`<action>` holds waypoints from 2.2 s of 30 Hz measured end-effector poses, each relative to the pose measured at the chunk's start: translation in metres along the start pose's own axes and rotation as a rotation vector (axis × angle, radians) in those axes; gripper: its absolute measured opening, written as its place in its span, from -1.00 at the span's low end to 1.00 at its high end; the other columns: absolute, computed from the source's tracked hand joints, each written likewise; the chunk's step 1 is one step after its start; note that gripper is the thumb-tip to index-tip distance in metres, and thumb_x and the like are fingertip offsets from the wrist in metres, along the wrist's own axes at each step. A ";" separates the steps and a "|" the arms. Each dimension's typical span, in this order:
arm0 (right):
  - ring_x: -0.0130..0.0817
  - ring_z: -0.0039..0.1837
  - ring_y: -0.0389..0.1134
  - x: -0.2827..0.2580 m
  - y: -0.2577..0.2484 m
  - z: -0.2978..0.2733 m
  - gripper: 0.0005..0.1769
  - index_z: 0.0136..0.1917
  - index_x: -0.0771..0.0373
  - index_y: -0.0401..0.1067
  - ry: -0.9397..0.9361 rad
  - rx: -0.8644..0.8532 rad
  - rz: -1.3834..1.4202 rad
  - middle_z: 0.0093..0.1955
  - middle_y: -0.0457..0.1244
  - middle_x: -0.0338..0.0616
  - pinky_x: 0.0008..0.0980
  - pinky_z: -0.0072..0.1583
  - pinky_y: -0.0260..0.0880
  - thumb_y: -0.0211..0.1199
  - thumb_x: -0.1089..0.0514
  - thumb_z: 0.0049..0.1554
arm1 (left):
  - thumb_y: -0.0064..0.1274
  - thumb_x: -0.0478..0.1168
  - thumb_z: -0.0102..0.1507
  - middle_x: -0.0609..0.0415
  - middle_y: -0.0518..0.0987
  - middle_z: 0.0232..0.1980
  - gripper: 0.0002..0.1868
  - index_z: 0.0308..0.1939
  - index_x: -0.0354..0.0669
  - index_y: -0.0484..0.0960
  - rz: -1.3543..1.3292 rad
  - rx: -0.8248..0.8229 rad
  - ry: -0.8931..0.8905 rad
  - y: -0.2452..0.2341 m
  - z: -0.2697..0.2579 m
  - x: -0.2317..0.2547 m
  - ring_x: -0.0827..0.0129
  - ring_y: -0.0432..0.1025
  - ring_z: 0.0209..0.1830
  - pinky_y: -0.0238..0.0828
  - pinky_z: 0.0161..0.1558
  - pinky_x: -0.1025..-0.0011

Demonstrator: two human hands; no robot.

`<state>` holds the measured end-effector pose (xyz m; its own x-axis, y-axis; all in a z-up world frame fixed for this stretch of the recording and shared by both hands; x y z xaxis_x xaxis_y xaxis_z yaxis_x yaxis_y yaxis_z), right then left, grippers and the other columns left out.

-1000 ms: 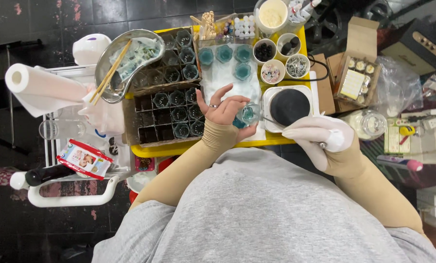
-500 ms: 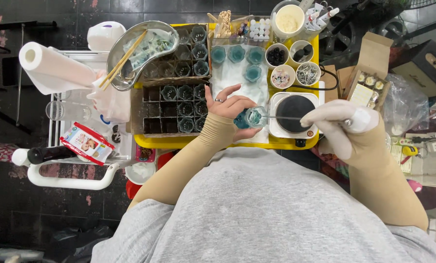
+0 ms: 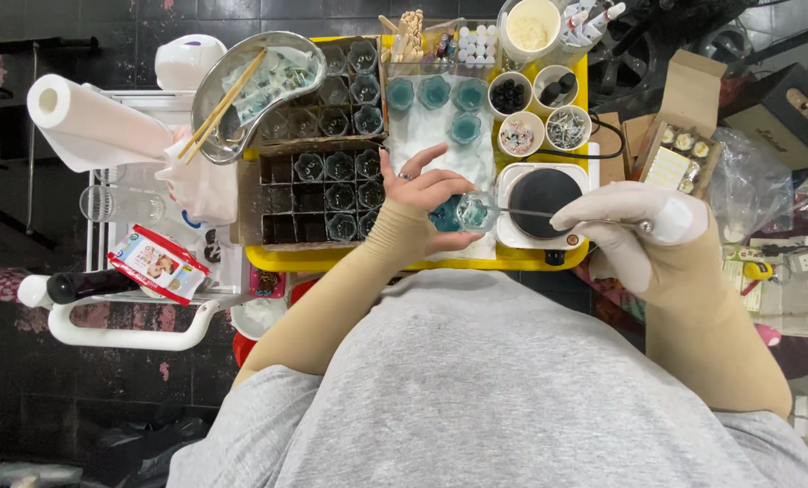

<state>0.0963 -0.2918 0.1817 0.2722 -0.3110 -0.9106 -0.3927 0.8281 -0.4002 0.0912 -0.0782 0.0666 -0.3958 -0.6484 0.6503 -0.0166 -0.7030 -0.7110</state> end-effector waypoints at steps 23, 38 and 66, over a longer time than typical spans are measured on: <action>-0.35 0.04 0.48 -0.044 0.004 0.103 -0.85 0.06 0.26 0.21 -0.307 -0.448 0.288 -0.08 0.34 -0.10 -0.38 0.16 0.58 0.13 0.41 0.33 | 0.47 -0.19 0.03 0.06 0.61 0.27 -0.46 0.09 -0.10 0.68 -0.882 -0.730 0.221 0.001 0.054 0.009 0.16 0.33 0.53 0.12 0.61 0.11; -0.32 0.00 0.46 -0.057 -0.003 0.110 -0.83 -0.07 0.23 0.20 -0.338 -0.331 0.186 -0.08 0.31 -0.06 -0.37 0.06 0.53 0.12 0.39 0.32 | 0.45 -0.15 -0.02 0.04 0.62 0.27 -0.40 0.10 -0.09 0.68 -0.836 -0.705 0.255 -0.008 0.054 0.012 0.11 0.30 0.58 0.13 0.60 0.11; -0.19 -0.01 0.52 -0.106 0.028 0.046 -0.74 -0.12 0.19 0.38 -0.549 -0.346 -0.098 -0.06 0.41 -0.08 -0.28 0.00 0.56 0.23 0.47 -0.04 | 0.54 0.07 -0.03 0.25 0.63 0.05 -0.47 -0.04 0.11 0.72 -0.283 -0.290 0.324 -0.043 0.050 0.024 0.19 0.32 0.50 -0.54 0.55 -0.33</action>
<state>0.0964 -0.2138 0.2719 0.6938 -0.0185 -0.7199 -0.5784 0.5812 -0.5724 0.1281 -0.0780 0.1255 -0.6021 -0.2887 0.7444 -0.4000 -0.6979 -0.5941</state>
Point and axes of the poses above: each hand's wrist, its own z-axis towards the middle knuckle, its own y-axis out of the palm, x = y × z, the point moved 9 cm from there along z, towards the middle knuckle
